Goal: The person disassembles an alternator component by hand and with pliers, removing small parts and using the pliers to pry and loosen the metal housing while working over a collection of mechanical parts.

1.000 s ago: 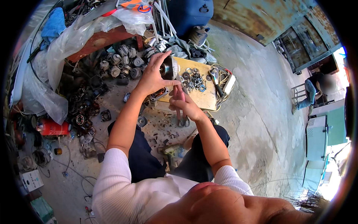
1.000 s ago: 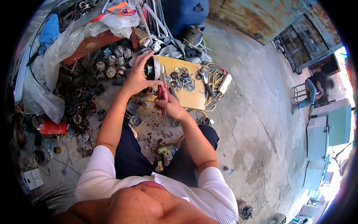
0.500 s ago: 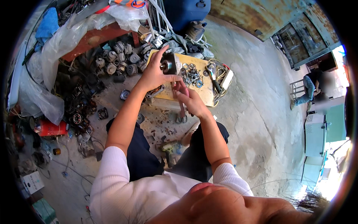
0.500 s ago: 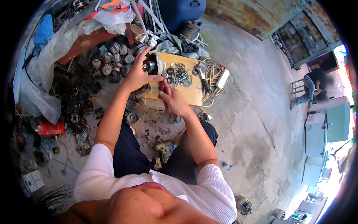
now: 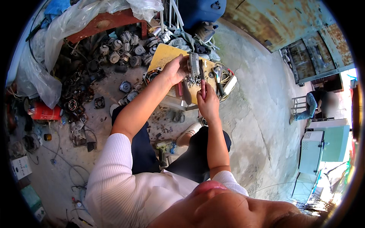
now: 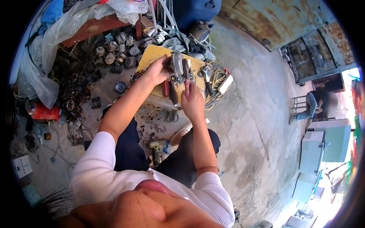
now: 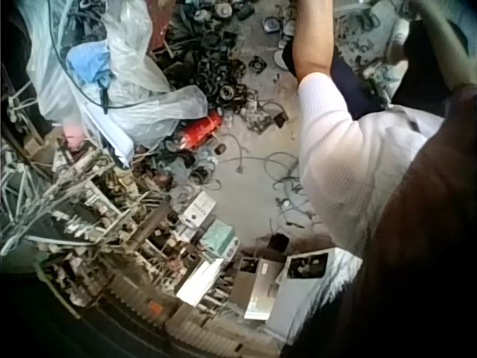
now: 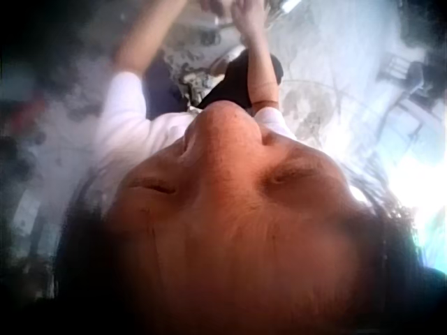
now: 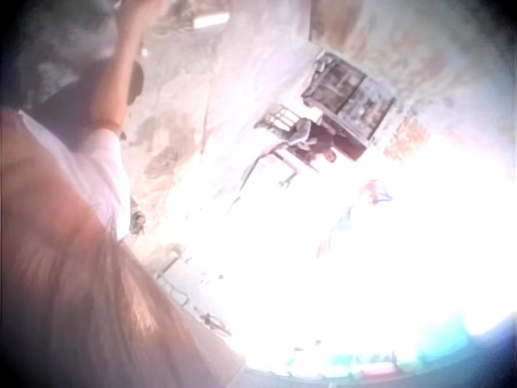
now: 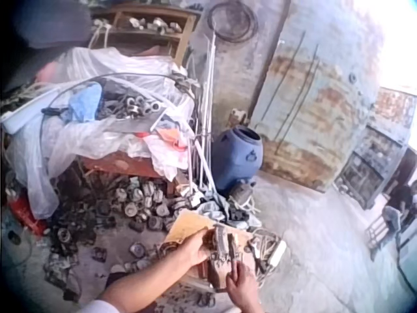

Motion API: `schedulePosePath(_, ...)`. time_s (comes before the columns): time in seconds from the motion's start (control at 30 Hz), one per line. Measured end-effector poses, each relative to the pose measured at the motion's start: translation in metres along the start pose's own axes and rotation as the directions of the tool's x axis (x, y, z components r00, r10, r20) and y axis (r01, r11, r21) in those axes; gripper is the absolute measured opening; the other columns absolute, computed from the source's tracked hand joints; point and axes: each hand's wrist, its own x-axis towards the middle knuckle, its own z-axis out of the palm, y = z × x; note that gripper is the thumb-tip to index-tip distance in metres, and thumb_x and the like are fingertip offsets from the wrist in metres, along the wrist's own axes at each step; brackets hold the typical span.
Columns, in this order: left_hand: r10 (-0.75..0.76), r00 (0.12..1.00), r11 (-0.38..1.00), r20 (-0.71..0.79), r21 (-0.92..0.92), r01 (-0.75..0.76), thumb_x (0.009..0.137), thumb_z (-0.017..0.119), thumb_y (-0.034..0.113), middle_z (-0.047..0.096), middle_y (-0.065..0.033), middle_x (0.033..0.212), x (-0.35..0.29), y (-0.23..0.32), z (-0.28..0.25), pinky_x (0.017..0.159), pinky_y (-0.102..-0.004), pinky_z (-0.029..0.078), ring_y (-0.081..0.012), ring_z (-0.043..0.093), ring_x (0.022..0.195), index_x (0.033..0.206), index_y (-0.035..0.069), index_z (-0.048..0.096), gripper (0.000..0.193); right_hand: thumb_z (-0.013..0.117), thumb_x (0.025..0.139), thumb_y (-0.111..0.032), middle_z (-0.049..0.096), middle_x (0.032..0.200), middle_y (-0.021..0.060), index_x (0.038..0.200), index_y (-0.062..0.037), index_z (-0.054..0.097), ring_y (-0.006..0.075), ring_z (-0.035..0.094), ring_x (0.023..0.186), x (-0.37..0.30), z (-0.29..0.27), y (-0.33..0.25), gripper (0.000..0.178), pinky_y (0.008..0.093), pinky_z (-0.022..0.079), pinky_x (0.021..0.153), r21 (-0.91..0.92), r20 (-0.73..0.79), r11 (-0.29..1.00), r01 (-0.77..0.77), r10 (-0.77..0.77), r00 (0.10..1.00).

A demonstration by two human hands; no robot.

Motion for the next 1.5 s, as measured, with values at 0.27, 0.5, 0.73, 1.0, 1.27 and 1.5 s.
schedulePosePath(0.27,-0.133,0.991,0.988,0.013,-0.083,0.134,0.107,0.037,0.038,0.061,-0.0139,0.123,-0.015,0.005,0.014,0.103,-0.0461,0.050,-0.0265,0.060,0.117,0.130,0.003,0.053,0.045,0.069,0.088,-0.014,0.068,0.091,0.0098,0.106,-0.0034,0.064,0.0277,0.067,0.084,-0.001,-0.007,-0.001,0.021,0.0383,0.052,0.073,-0.136,-0.236,0.987,0.080,-0.111,0.965)
schedulePosePath(0.5,-0.157,0.987,0.983,-0.025,0.095,0.159,0.103,0.047,0.036,0.063,-0.0111,0.098,-0.007,0.008,-0.017,0.090,-0.0416,0.055,-0.0243,0.064,0.096,0.109,-0.001,0.060,0.040,0.063,0.089,-0.013,0.064,0.088,0.0075,0.120,0.0013,0.061,0.0134,0.061,0.081,-0.008,-0.005,0.027,0.034,0.0276,0.049,0.077,0.433,0.034,0.861,-0.265,0.278,0.960)
schedulePosePath(0.73,0.020,0.995,0.883,-0.098,0.468,0.028,0.097,0.055,0.053,0.059,-0.0050,0.102,-0.003,-0.001,0.009,0.094,-0.0405,0.046,-0.0200,0.056,0.104,0.112,0.004,0.059,0.051,0.062,0.089,-0.012,0.055,0.080,0.0000,0.108,0.0030,0.061,0.0080,0.047,0.073,0.013,-0.017,0.034,0.024,0.0229,0.041,0.069,0.594,-0.023,0.762,-0.257,0.336,0.942)
schedulePosePath(1.0,0.057,0.995,0.743,0.076,0.662,-0.093,0.098,0.046,0.060,0.036,-0.0118,0.156,-0.020,0.001,0.029,0.118,-0.0452,0.019,-0.0262,0.031,0.144,0.149,0.002,0.035,0.078,0.062,0.086,-0.011,0.057,0.086,-0.0001,0.112,0.0015,0.062,0.0094,0.051,0.078,0.017,-0.020,0.028,0.029,0.0250,0.043,0.074,0.730,0.013,0.640,-0.241,0.340,0.940)
schedulePosePath(1.27,0.118,0.972,0.733,0.205,0.642,-0.225,0.086,0.061,0.068,0.046,-0.0076,0.144,-0.058,0.012,0.018,0.109,-0.0416,0.034,-0.0233,0.044,0.133,0.152,0.008,0.030,0.094,0.057,0.092,-0.018,0.064,0.094,0.0169,0.121,-0.0026,0.055,0.0301,0.064,0.090,0.001,-0.002,0.016,0.033,0.0381,0.048,0.085,0.472,0.155,0.849,-0.237,0.184,0.971)
schedulePosePath(1.5,0.144,0.953,0.731,0.266,0.620,-0.284,0.082,0.070,0.064,0.039,-0.0091,0.145,-0.061,0.018,0.011,0.112,-0.0420,0.028,-0.0200,0.042,0.129,0.156,0.004,0.019,0.109,0.056,0.092,-0.012,0.064,0.105,0.0196,0.121,-0.0037,0.056,0.0378,0.065,0.092,-0.007,0.005,-0.017,0.031,0.0424,0.051,0.082,0.246,0.145,0.964,-0.103,0.069,0.987)
